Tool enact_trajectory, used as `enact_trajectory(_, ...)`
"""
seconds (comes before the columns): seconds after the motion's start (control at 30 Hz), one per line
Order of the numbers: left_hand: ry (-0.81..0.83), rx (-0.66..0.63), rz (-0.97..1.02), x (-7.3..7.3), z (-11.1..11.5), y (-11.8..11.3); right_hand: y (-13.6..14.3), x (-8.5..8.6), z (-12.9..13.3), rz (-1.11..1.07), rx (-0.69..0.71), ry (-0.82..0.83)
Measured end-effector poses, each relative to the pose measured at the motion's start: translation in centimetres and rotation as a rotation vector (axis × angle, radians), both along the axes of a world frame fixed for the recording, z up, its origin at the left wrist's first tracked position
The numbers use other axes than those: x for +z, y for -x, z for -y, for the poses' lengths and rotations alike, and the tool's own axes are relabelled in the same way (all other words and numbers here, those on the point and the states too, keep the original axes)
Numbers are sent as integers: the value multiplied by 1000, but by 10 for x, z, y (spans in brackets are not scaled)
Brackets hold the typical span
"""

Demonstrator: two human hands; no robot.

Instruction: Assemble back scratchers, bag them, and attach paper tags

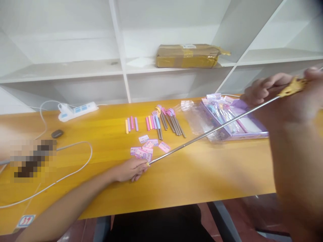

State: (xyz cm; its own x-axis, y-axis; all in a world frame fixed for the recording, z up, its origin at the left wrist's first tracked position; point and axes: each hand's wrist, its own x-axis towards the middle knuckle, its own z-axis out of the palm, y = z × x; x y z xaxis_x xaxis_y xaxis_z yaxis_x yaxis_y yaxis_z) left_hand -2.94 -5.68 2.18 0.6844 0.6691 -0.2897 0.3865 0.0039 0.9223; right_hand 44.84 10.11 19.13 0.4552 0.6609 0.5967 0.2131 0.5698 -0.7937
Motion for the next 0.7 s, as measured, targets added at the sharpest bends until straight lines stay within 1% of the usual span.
enact_trajectory(0.03, 1, 24, 7, -1, 1, -1, 24, 1, -1, -133, 191, 83)
enact_trajectory(0.07, -3, 53, 13, -2, 2, -3, 48, 0, -2, -211, 315, 145)
enact_trajectory(0.1, -17, 83, 19, -3, 3, -5, 72, -4, -1, -226, 431, 191)
enact_trajectory(0.13, -39, 111, 27, -4, 3, -7, 95, -13, 3, -204, 530, 213)
enact_trajectory(0.17, -62, 132, 37, -5, 4, -9, 120, -26, 9, -142, 637, 221)
enact_trajectory(0.2, -82, 150, 51, -6, 5, -11, 145, -43, 19, -84, 723, 195)
enact_trajectory(0.23, -97, 167, 66, -8, 5, -13, 170, -64, 33, -18, 808, 166)
enact_trajectory(0.3, -119, 183, 85, -9, 6, -13, 216, -112, 65, 120, 980, 177)
enact_trajectory(0.33, -127, 175, 81, -8, 7, -12, 235, -135, 82, 115, 1068, 216)
enact_trajectory(0.37, -132, 159, 70, -8, 7, -11, 250, -156, 96, 39, 1118, 280)
enact_trajectory(0.4, -134, 137, 54, -6, 7, -10, 261, -173, 107, -59, 1117, 293)
enact_trajectory(0.43, -130, 115, 38, -5, 7, -10, 267, -187, 115, -87, 1117, 309)
enact_trajectory(0.47, -123, 101, 24, -3, 6, -9, 269, -196, 118, -106, 1110, 329)
enact_trajectory(0.5, -110, 94, 15, -2, 6, -9, 268, -200, 118, -96, 1100, 339)
enact_trajectory(0.57, -74, 86, -4, 1, 3, -9, 260, -201, 111, -32, 1085, 363)
enact_trajectory(0.7, 6, 95, -37, 3, -1, -9, 250, -195, 96, 42, 1079, 410)
